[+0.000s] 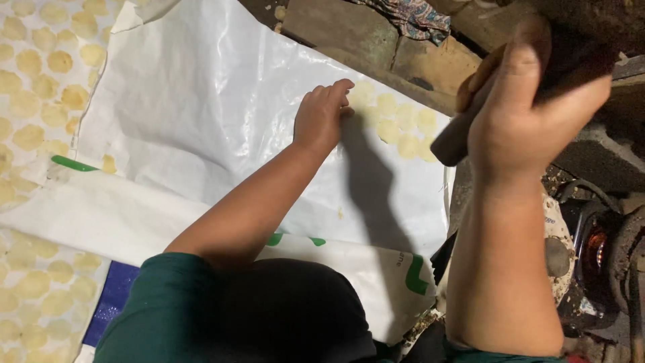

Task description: Processing nuts by cracking shells with a mallet and sorting kernels on a stone surface

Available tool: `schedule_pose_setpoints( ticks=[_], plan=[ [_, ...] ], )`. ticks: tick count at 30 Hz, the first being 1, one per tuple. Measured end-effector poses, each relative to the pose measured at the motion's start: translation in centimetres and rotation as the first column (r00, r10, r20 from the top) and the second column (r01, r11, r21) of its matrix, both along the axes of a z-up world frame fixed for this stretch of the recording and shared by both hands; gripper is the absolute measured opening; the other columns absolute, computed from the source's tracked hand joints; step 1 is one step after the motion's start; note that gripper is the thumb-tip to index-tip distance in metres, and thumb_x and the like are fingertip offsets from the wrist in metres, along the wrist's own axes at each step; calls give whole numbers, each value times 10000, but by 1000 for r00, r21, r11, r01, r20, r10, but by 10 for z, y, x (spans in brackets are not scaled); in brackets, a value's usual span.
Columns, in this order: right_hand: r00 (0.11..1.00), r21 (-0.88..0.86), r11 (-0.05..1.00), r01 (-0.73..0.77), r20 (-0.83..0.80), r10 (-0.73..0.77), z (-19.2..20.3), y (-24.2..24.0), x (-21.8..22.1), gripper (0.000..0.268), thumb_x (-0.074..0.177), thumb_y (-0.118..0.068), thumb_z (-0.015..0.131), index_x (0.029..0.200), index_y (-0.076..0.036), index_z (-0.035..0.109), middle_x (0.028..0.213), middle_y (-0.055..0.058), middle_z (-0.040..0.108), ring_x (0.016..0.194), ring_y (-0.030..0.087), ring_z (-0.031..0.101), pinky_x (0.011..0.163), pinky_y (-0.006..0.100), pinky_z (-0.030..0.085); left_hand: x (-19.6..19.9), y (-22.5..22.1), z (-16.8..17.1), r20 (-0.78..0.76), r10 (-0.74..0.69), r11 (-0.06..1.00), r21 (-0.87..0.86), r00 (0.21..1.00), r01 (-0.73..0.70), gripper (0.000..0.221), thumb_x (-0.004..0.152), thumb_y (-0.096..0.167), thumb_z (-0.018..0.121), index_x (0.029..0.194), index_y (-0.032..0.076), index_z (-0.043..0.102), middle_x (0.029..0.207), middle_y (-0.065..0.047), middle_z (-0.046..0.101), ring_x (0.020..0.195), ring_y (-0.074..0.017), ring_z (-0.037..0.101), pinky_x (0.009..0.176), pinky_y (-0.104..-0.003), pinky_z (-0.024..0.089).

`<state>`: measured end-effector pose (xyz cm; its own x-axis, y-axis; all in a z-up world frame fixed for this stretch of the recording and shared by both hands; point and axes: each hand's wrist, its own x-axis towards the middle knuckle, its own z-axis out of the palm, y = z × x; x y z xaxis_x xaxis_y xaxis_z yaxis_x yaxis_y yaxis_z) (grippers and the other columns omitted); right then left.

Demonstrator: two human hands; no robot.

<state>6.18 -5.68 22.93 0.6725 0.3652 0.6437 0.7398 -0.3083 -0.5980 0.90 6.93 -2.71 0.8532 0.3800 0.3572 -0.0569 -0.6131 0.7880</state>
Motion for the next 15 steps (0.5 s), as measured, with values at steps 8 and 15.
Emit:
schedule_pose_setpoints(
  ticks=[8,15],
  plan=[
    [826,-829,559,-6,-320,-465,-156,7,-17,497,992,-384,599,1221,49,512,912,330,681,888,507,707,749,617,587,-68,24,22,-102,27,986,165,994,-10,59,1044,124,599,1096,96,606,1059,-78,576,1023,-295,601,840,-376,515],
    [669,-702,711,-35,-545,-505,-124,4,-19,469,933,-467,678,1053,-16,641,890,249,704,960,459,708,797,578,548,-80,40,18,-135,-35,993,106,990,50,184,1015,-10,581,1166,48,670,1068,-104,614,1071,-287,624,908,-350,529]
  ],
)
